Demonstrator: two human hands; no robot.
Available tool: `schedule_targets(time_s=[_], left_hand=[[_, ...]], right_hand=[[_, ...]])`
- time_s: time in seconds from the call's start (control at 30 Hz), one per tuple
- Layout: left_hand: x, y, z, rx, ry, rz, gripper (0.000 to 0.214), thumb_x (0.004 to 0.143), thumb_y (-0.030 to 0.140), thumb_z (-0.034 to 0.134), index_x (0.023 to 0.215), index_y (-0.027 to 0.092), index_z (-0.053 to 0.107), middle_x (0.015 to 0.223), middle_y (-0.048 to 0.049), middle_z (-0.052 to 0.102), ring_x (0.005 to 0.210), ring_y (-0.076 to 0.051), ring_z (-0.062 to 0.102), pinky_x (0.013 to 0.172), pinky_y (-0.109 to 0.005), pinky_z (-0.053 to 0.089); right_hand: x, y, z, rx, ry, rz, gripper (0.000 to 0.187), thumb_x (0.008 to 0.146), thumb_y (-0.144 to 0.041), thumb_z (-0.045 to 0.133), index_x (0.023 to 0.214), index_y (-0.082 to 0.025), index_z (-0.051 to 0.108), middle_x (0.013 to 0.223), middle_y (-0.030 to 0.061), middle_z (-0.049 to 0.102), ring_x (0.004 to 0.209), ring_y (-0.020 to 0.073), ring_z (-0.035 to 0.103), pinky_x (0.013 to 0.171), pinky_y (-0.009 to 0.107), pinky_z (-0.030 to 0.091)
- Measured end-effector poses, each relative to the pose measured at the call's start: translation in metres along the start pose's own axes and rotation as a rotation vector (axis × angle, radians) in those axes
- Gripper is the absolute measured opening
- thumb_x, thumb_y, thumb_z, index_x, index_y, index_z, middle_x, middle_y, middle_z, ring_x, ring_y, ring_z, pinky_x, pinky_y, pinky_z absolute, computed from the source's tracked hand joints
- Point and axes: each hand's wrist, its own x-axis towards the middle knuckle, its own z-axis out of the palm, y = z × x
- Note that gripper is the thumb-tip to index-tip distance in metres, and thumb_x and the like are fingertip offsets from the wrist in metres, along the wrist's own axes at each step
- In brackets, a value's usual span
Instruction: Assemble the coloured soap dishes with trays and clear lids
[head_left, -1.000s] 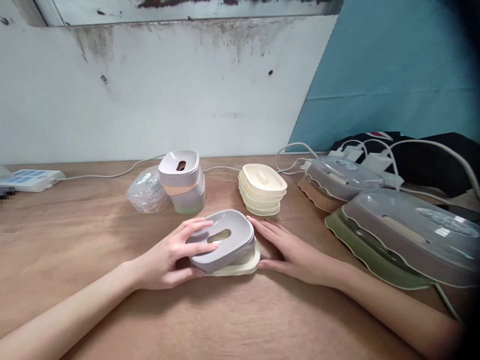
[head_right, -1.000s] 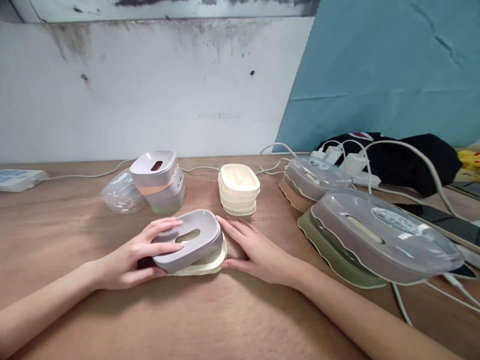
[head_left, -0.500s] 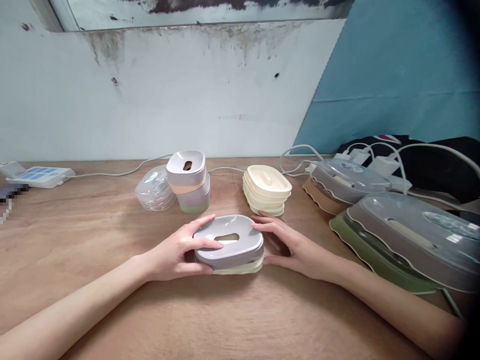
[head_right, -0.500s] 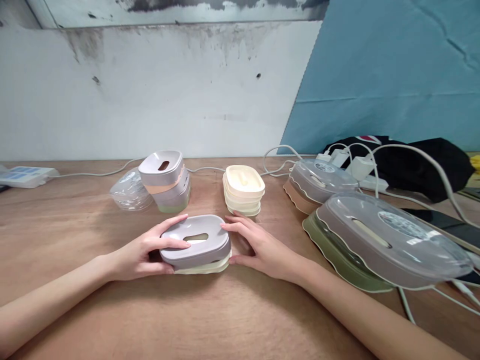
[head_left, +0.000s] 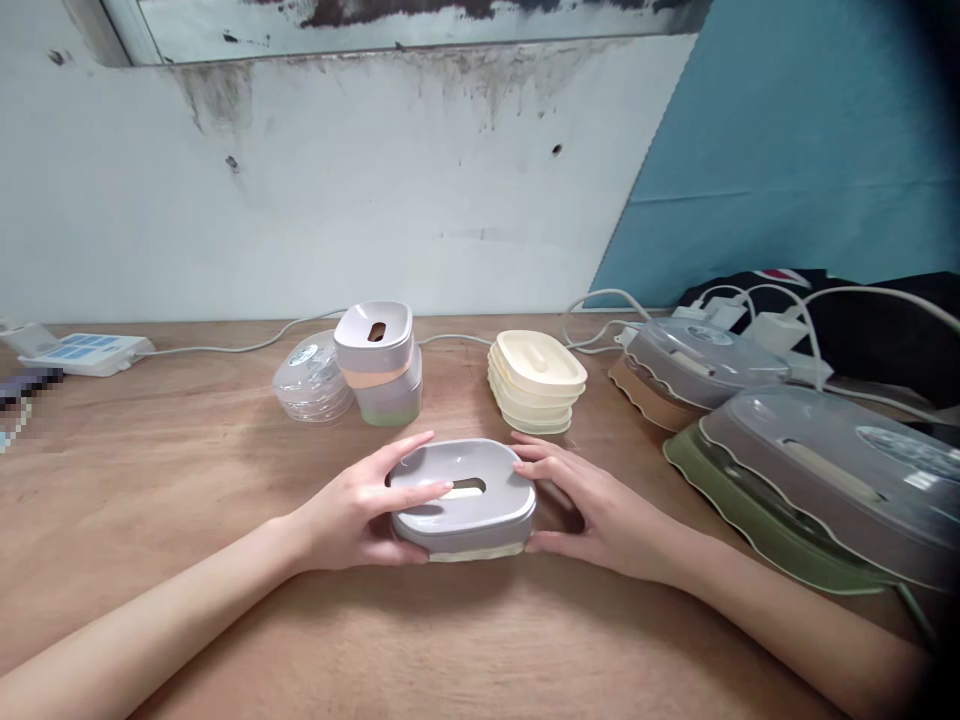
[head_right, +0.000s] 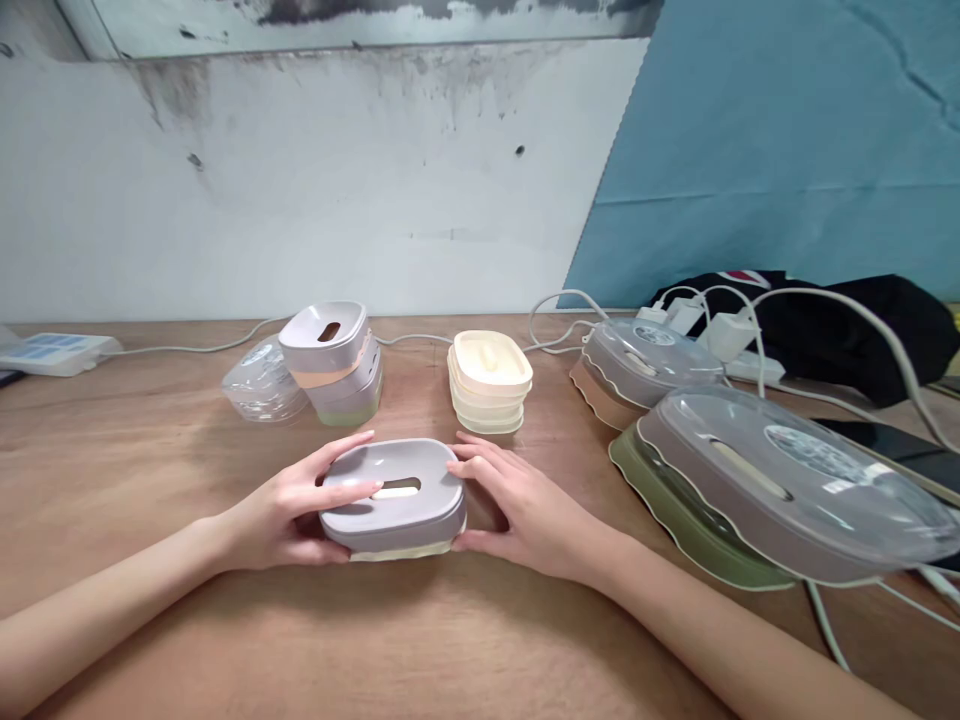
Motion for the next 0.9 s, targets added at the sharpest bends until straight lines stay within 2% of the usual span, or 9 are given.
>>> schedule_targets(time_s=[0.2,0.33,0.4,0.5,0.57,0.67,0.77,0.83,0.9], left_hand=[[0.0,0.006,0.0,0.083,-0.04,-0.035,0.071,0.067,0.029,0.074,0.131,0.027,0.043,0.144,-0.0164,0.023,0.127,-0.036,0.031,0.095,-0.049,0.039],[0.001,0.01,-0.003,0.111,-0.108,-0.049,0.075,0.072,0.045,0.069,0.136,0.025,0.035,0.145,-0.0195,0.019,0.128,-0.037,0.03,0.095,-0.05,0.037],[0.002,0.011,-0.005,0.097,-0.034,-0.017,0.074,0.08,0.051,0.056,0.14,0.021,0.025,0.143,-0.0207,0.027,0.127,-0.034,0.033,0.097,-0.05,0.036],[0.005,0.008,-0.014,0.108,0.309,-0.035,0.052,0.091,0.039,0.039,0.138,0.019,0.026,0.133,-0.0163,0.043,0.123,-0.027,0.04,0.1,-0.046,0.035],[0.006,-0.002,-0.027,0.208,0.581,-0.176,0.043,0.09,0.031,0.041,0.131,0.021,0.035,0.129,-0.012,0.047,0.121,-0.025,0.043,0.101,-0.044,0.034],[0.004,-0.027,-0.05,0.347,0.861,-0.553,0.052,0.08,0.036,0.056,0.127,0.02,0.039,0.129,-0.0109,0.047,0.122,-0.026,0.041,0.102,-0.044,0.031],[0.0,-0.053,-0.066,0.211,0.84,-0.951,0.076,0.065,0.046,0.068,0.128,0.016,0.038,0.133,-0.0166,0.042,0.126,-0.032,0.035,0.102,-0.046,0.028],[-0.002,-0.064,-0.068,0.104,0.774,-1.067,0.082,0.06,0.05,0.072,0.126,0.014,0.04,0.133,-0.0195,0.043,0.124,-0.035,0.038,0.1,-0.047,0.031],[-0.004,-0.07,-0.066,0.062,0.77,-1.088,0.081,0.058,0.052,0.072,0.123,0.012,0.044,0.129,-0.0212,0.047,0.12,-0.036,0.042,0.098,-0.046,0.034]], right_hand=[[-0.002,-0.004,0.003,-0.012,-0.026,0.042,0.044,0.078,-0.044,0.059,0.113,-0.021,0.044,0.136,0.0177,0.041,0.123,0.0289,0.042,0.092,0.047,0.043],[0.0,-0.007,0.001,0.015,-0.037,0.052,0.043,0.077,-0.042,0.06,0.11,-0.021,0.043,0.134,0.0175,0.044,0.122,0.0295,0.043,0.089,0.046,0.044],[0.001,-0.008,0.0,0.025,-0.043,0.065,0.038,0.079,-0.041,0.059,0.108,-0.021,0.044,0.133,0.0167,0.045,0.119,0.0292,0.046,0.088,0.045,0.045],[0.001,-0.01,-0.001,0.035,-0.056,0.072,0.037,0.079,-0.04,0.059,0.107,-0.021,0.043,0.133,0.0154,0.046,0.115,0.0285,0.05,0.086,0.043,0.046],[0.001,-0.009,-0.001,0.031,-0.066,0.072,0.037,0.079,-0.039,0.059,0.107,-0.021,0.043,0.133,0.0153,0.045,0.114,0.0279,0.05,0.085,0.042,0.046],[0.001,-0.009,-0.001,0.03,-0.081,0.082,0.037,0.079,-0.039,0.059,0.106,-0.021,0.042,0.134,0.0153,0.043,0.113,0.0273,0.051,0.085,0.042,0.046],[0.001,-0.009,0.0,0.047,-0.077,0.1,0.037,0.079,-0.039,0.06,0.106,-0.022,0.042,0.134,0.0146,0.043,0.111,0.0274,0.052,0.084,0.043,0.046],[0.001,-0.009,0.002,0.063,-0.051,0.112,0.036,0.079,-0.039,0.06,0.105,-0.022,0.042,0.133,0.0145,0.044,0.11,0.028,0.052,0.084,0.043,0.046],[0.001,-0.01,0.003,0.072,-0.04,0.117,0.035,0.078,-0.039,0.06,0.104,-0.022,0.043,0.133,0.0144,0.044,0.11,0.0286,0.052,0.083,0.044,0.046]])
